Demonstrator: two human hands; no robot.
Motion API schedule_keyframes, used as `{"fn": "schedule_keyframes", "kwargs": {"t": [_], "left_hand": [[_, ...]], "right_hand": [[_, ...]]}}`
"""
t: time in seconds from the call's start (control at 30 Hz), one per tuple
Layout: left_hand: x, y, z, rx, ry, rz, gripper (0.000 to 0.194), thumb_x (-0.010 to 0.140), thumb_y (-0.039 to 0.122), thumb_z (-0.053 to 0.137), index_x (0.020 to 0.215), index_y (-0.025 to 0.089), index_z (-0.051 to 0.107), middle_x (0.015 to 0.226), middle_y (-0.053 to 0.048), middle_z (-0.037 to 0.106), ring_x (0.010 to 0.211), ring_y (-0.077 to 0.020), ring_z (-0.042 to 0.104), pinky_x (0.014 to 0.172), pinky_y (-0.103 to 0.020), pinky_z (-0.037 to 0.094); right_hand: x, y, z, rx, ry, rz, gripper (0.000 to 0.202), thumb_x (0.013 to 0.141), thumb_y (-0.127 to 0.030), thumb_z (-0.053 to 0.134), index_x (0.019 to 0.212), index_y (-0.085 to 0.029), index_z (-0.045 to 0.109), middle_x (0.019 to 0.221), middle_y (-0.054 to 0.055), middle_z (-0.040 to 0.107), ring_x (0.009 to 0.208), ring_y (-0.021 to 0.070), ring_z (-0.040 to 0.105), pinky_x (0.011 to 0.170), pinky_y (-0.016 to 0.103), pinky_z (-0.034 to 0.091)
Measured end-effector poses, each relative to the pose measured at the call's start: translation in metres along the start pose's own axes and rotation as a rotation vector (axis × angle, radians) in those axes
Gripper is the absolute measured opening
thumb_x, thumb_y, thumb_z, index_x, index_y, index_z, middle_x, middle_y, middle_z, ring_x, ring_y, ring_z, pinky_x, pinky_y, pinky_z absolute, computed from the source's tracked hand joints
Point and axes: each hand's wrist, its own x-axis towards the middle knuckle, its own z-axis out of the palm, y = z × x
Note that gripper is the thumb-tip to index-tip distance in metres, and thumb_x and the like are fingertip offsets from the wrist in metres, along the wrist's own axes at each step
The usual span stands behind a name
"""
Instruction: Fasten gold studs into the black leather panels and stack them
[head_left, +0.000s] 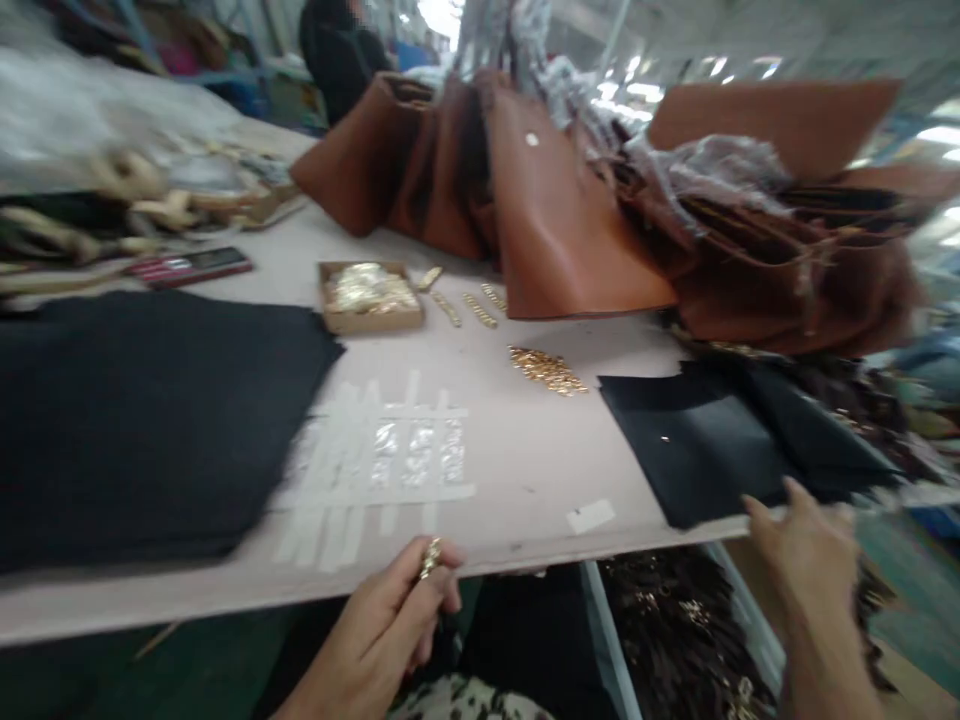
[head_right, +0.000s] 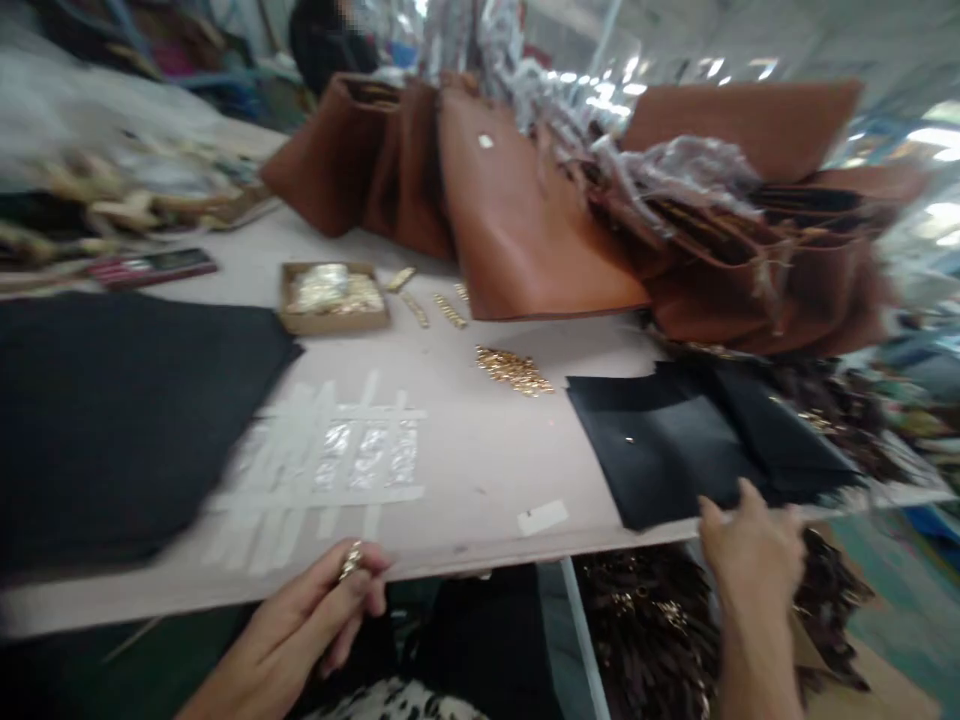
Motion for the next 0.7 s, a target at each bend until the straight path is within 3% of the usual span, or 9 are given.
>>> {"fn": "schedule_keyframes", "kwargs": {"t": [0.03, 0.1, 0.2, 0.27, 0.33, 0.5, 0.6, 0.7], "left_hand": [[-0.001, 0.007, -0.003, -0.029, -0.058, 0.02, 0.037, 0.097, 0.053, 0.04, 0.109, 0.023, 0.057, 0.079, 0.0, 0.062, 0.053, -0.0085, 0.049, 0.047, -0.019, 0.042], [-0.002, 0.017, -0.01, -0.073, -0.108, 0.037, 0.036, 0.099, 0.051, 0.039, 0.111, 0.021, 0.055, 0.083, 0.0, 0.059, 0.058, -0.0077, 0.047, 0.053, -0.019, 0.042], [-0.003, 0.02, -0.018, -0.173, -0.181, 0.001, 0.038, 0.1, 0.05, 0.038, 0.109, 0.018, 0.055, 0.079, 0.0, 0.056, 0.054, -0.0065, 0.04, 0.048, -0.019, 0.032], [-0.006, 0.018, -0.021, -0.266, -0.231, -0.039, 0.04, 0.1, 0.051, 0.037, 0.108, 0.016, 0.055, 0.074, 0.001, 0.055, 0.049, -0.0061, 0.034, 0.043, -0.02, 0.024], [-0.009, 0.016, -0.024, -0.327, -0.241, -0.051, 0.041, 0.099, 0.052, 0.038, 0.106, 0.016, 0.055, 0.067, 0.003, 0.053, 0.046, -0.0059, 0.031, 0.042, -0.02, 0.02], [-0.019, 0.007, -0.036, -0.313, -0.211, -0.001, 0.044, 0.098, 0.055, 0.038, 0.099, 0.015, 0.057, 0.061, 0.004, 0.05, 0.045, -0.0068, 0.032, 0.041, -0.02, 0.023], [-0.027, 0.002, -0.045, -0.294, -0.19, 0.044, 0.046, 0.098, 0.055, 0.038, 0.098, 0.014, 0.059, 0.061, 0.003, 0.051, 0.045, -0.0067, 0.035, 0.042, -0.02, 0.026], [-0.034, -0.004, -0.052, -0.288, -0.09, 0.069, 0.049, 0.098, 0.056, 0.037, 0.097, 0.013, 0.06, 0.061, 0.002, 0.052, 0.045, -0.0068, 0.039, 0.043, -0.019, 0.028]], "right_hand": [[-0.006, -0.009, -0.006, 0.017, 0.0, 0.034, 0.063, 0.081, -0.044, 0.055, 0.132, -0.008, 0.061, 0.128, 0.034, 0.058, 0.13, 0.047, 0.047, 0.098, 0.06, 0.041], [-0.027, -0.038, -0.013, 0.243, -0.158, -0.015, 0.052, 0.077, -0.048, 0.063, 0.12, -0.021, 0.07, 0.117, 0.022, 0.069, 0.117, 0.0432, 0.06, 0.098, 0.058, 0.045], [-0.078, -0.102, -0.022, 0.711, -0.536, -0.344, 0.035, 0.078, -0.046, 0.07, 0.108, -0.027, 0.074, 0.109, 0.008, 0.075, 0.103, 0.0301, 0.069, 0.096, 0.046, 0.053], [-0.115, -0.148, -0.028, 0.861, -0.766, -0.592, 0.026, 0.085, -0.036, 0.068, 0.109, -0.027, 0.073, 0.105, 0.005, 0.075, 0.094, 0.0227, 0.071, 0.088, 0.037, 0.057], [-0.142, -0.187, -0.032, 0.968, -0.912, -0.813, 0.027, 0.089, -0.028, 0.065, 0.116, -0.029, 0.069, 0.107, 0.003, 0.074, 0.091, 0.0176, 0.07, 0.084, 0.032, 0.057], [-0.169, -0.242, -0.034, 1.125, -1.085, -1.177, 0.033, 0.093, -0.016, 0.06, 0.121, -0.033, 0.064, 0.11, 0.001, 0.071, 0.102, 0.0158, 0.065, 0.091, 0.033, 0.052], [-0.175, -0.257, -0.031, 1.139, -1.131, -1.238, 0.024, 0.094, -0.012, 0.057, 0.107, -0.029, 0.067, 0.092, -0.001, 0.071, 0.087, 0.0131, 0.066, 0.079, 0.027, 0.053], [-0.182, -0.27, -0.027, 1.051, -1.173, -1.295, 0.019, 0.096, -0.012, 0.054, 0.103, -0.026, 0.064, 0.081, -0.002, 0.066, 0.074, 0.0109, 0.064, 0.068, 0.023, 0.05]]}}
